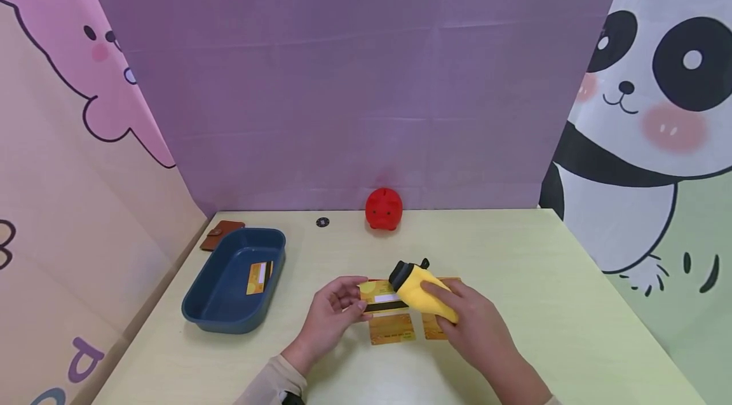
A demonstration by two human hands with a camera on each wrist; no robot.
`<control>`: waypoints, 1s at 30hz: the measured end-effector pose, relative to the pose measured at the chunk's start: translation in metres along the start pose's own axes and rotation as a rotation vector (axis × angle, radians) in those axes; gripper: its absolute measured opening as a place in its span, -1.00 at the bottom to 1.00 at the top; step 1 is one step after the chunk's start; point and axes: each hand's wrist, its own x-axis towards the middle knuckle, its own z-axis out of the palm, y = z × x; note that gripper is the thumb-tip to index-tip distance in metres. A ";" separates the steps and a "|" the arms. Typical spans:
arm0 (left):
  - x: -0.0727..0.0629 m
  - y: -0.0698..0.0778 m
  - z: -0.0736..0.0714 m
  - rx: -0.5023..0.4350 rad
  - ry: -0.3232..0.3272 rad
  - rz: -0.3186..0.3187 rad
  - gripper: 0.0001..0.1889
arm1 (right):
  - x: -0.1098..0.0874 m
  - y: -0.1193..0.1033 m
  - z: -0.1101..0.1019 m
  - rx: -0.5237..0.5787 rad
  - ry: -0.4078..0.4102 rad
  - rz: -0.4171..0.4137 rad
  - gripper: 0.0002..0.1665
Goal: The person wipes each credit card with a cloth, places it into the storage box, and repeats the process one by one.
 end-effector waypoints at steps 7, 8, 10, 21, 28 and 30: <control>-0.001 -0.001 0.004 0.007 -0.038 -0.001 -0.55 | 0.000 -0.014 0.001 -0.046 -0.084 -0.045 -0.18; -0.001 -0.001 0.004 0.009 -0.041 -0.004 -0.55 | 0.000 -0.015 0.001 -0.051 -0.085 -0.054 -0.17; -0.001 0.000 0.005 0.012 -0.044 -0.010 -0.55 | 0.000 -0.016 0.002 -0.060 -0.083 -0.061 -0.16; -0.002 0.003 0.000 -0.014 -0.008 0.001 -0.53 | -0.001 0.004 -0.002 -0.038 -0.001 -0.021 -0.21; -0.001 0.001 -0.003 -0.001 0.035 0.005 -0.57 | -0.003 0.018 -0.008 -0.028 0.054 0.001 -0.19; -0.001 0.000 -0.003 -0.001 0.041 0.002 -0.57 | -0.003 0.022 -0.010 -0.025 0.069 0.009 -0.20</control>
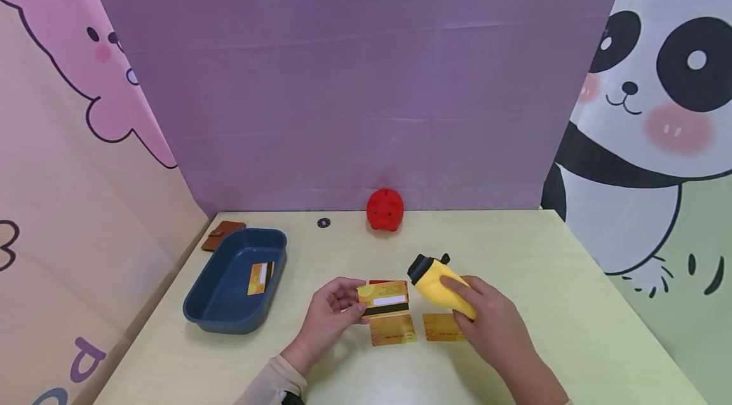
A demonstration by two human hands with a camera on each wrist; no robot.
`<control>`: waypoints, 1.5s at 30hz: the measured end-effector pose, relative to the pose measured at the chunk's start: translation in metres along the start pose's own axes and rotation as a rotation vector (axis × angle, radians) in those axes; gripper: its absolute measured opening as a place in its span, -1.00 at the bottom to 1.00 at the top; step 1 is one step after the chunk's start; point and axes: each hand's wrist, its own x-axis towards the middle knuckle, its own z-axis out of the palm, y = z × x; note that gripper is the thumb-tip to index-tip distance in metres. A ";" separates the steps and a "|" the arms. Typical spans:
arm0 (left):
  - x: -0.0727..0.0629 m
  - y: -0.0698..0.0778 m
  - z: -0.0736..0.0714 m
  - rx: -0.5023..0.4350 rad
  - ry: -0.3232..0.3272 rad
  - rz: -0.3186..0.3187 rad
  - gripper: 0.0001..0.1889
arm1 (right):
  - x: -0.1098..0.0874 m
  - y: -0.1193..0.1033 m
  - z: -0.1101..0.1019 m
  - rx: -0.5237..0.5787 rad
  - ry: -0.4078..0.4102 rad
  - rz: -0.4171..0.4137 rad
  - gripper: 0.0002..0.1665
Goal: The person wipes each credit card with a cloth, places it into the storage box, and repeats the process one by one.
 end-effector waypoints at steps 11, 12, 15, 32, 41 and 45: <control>0.001 0.000 -0.004 0.098 0.092 0.017 -0.64 | -0.001 0.010 -0.007 -0.003 -0.006 0.041 -0.21; 0.001 0.001 -0.005 0.112 0.104 0.022 -0.65 | -0.001 0.011 -0.008 -0.005 -0.007 0.042 -0.21; 0.000 0.004 -0.009 0.143 0.136 0.043 -0.67 | 0.001 0.015 -0.011 -0.013 -0.001 0.039 -0.23; 0.000 0.043 -0.045 0.056 0.299 0.149 -0.74 | 0.003 0.045 -0.024 -0.058 -0.009 0.045 -0.21; -0.004 0.061 -0.071 0.067 0.384 0.214 -0.75 | -0.001 0.056 -0.025 -0.051 0.003 0.091 -0.26; -0.005 0.067 -0.082 0.067 0.449 0.227 -0.76 | -0.004 0.060 -0.026 -0.051 0.017 0.105 -0.25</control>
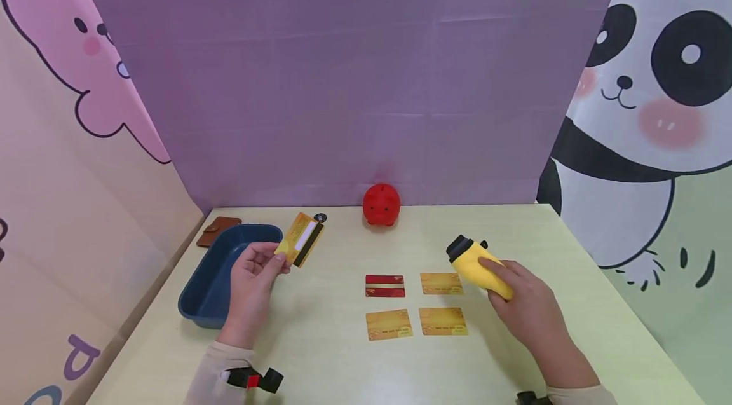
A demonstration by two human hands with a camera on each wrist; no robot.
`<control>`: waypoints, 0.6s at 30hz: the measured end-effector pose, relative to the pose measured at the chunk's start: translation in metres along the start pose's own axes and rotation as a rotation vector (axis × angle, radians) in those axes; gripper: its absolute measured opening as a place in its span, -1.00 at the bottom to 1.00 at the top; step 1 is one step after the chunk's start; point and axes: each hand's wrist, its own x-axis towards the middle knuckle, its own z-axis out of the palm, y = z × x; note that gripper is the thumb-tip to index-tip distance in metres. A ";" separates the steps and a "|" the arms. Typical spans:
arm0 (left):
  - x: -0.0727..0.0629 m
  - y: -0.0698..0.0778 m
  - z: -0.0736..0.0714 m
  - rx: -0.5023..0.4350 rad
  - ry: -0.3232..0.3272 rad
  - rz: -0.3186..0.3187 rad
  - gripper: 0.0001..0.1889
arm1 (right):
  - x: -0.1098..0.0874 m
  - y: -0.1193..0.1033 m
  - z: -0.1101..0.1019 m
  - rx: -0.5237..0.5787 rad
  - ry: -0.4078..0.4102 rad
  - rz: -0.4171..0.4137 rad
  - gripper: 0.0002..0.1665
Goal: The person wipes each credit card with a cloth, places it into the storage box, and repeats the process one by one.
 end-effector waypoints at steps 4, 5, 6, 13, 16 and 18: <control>0.006 0.004 -0.012 -0.019 0.056 0.022 -0.75 | 0.000 0.004 -0.001 0.009 0.003 0.031 -0.23; 0.007 0.005 -0.015 -0.016 0.069 0.028 -0.75 | 0.000 0.005 -0.002 0.012 0.003 0.038 -0.23; 0.009 0.006 -0.018 -0.018 0.081 0.031 -0.74 | 0.000 0.006 -0.003 0.015 0.004 0.045 -0.23; 0.018 0.007 -0.039 -0.016 0.171 0.013 -0.72 | -0.002 0.015 -0.003 0.022 0.005 0.077 -0.25; 0.020 0.008 -0.047 -0.014 0.218 -0.005 -0.72 | -0.003 0.018 -0.002 0.029 0.004 0.087 -0.27; 0.022 0.009 -0.051 -0.022 0.243 -0.010 -0.72 | -0.004 0.018 -0.001 0.033 -0.002 0.097 -0.28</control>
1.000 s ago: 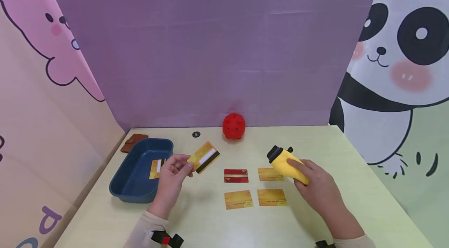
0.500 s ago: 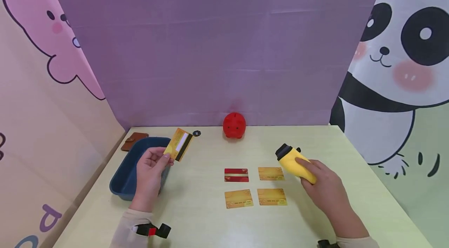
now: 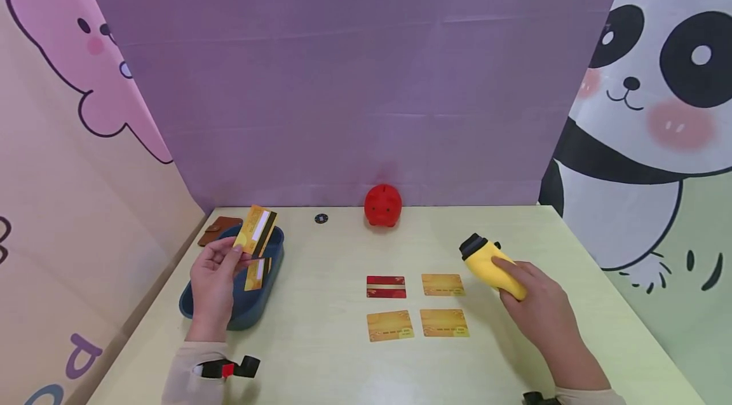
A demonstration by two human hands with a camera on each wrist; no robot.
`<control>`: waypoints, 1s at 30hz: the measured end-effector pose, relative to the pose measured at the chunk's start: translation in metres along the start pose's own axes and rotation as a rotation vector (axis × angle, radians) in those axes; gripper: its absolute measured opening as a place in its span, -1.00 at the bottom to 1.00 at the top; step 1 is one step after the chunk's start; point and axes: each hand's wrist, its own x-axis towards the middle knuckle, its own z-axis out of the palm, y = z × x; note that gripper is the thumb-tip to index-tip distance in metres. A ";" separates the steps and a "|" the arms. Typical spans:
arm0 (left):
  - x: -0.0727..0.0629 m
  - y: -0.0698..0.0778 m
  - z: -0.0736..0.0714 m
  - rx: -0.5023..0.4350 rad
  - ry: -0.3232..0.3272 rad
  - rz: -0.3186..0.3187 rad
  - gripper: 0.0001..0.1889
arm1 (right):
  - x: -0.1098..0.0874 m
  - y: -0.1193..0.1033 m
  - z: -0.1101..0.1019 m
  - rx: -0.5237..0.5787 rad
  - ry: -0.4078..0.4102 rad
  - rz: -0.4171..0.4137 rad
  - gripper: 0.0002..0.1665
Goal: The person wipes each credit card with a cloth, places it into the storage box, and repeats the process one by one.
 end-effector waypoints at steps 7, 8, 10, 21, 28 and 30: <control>0.006 0.002 -0.013 -0.007 0.063 -0.024 -0.72 | 0.000 -0.002 -0.002 0.004 -0.021 0.017 -0.26; 0.007 0.002 -0.015 -0.006 0.069 -0.029 -0.72 | 0.000 -0.002 -0.003 0.003 -0.024 0.017 -0.26; 0.008 0.002 -0.018 -0.008 0.076 -0.040 -0.72 | 0.000 -0.003 -0.003 0.004 -0.025 0.012 -0.25; 0.013 0.006 -0.027 0.145 0.107 -0.182 -0.67 | 0.001 -0.005 -0.005 0.011 -0.045 0.034 -0.24; 0.015 0.004 -0.031 0.209 0.071 -0.220 -0.63 | 0.000 -0.007 -0.006 0.017 -0.033 0.024 -0.25; 0.015 0.002 -0.031 0.215 0.065 -0.222 -0.63 | 0.000 -0.008 -0.006 0.021 -0.031 0.019 -0.25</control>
